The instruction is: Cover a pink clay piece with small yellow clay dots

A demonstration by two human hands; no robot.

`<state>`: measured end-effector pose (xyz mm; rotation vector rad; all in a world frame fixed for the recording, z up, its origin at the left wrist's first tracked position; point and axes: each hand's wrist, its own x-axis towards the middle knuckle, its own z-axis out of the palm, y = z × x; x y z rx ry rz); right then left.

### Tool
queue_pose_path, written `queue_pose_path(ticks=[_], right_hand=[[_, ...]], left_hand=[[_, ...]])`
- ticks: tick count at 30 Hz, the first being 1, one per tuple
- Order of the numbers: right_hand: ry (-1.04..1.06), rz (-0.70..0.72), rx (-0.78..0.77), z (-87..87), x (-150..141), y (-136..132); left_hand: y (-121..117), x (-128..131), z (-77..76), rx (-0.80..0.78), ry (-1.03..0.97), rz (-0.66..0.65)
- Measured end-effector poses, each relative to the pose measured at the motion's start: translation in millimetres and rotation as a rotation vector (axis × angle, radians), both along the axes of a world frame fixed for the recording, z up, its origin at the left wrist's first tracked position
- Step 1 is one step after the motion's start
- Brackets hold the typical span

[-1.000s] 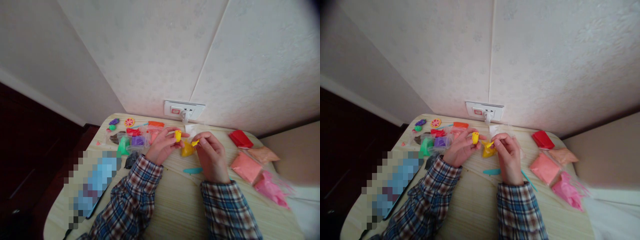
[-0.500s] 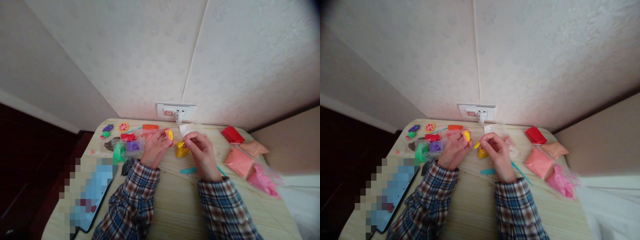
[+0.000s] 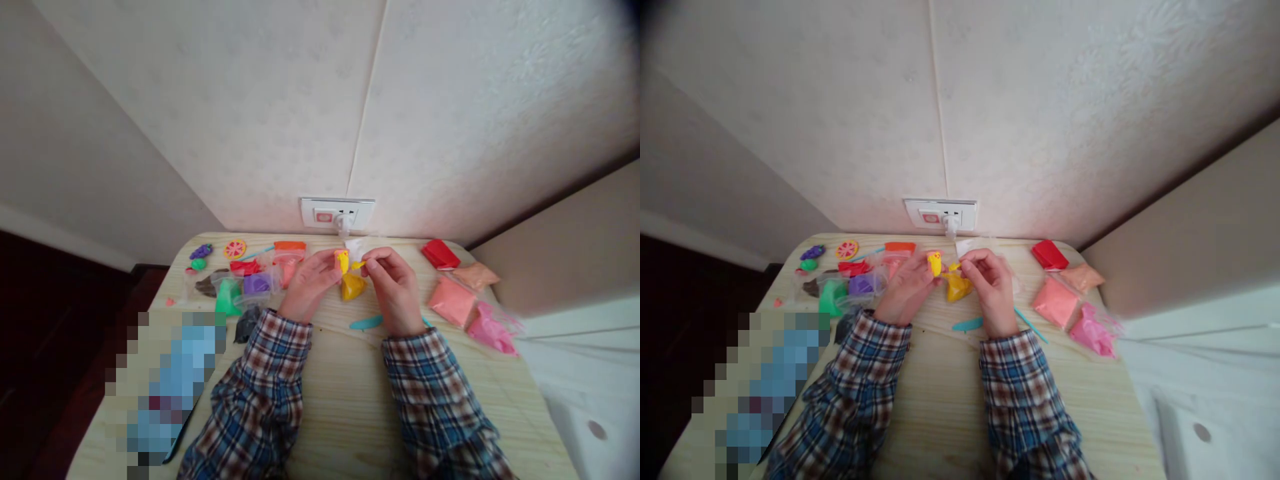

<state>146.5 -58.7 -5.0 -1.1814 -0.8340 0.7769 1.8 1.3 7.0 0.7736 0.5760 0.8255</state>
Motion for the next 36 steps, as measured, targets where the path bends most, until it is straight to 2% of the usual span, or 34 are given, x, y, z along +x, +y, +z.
queue_pose_path(ticks=[8,16,25,29,36], right_hand=[[-0.081,0.073,0.01,3.4,-1,0],[-0.127,0.088,0.031,1.8,0,2],[-0.122,0.085,0.022,-5.0,-1,3],[-0.127,0.134,0.014,-9.1,1,1],[-0.126,0.226,0.019,-26.1,5,-3]], left_hand=[[1,-3,-3.1,0.01,0.012,-0.052],[2,-4,-2.2,0.001,-0.005,-0.078],[3,-5,1.3,-0.032,0.0,-0.104],[2,-5,1.3,-0.037,-0.037,-0.106],[-2,0,-1.9,-0.033,-0.087,-0.124]])
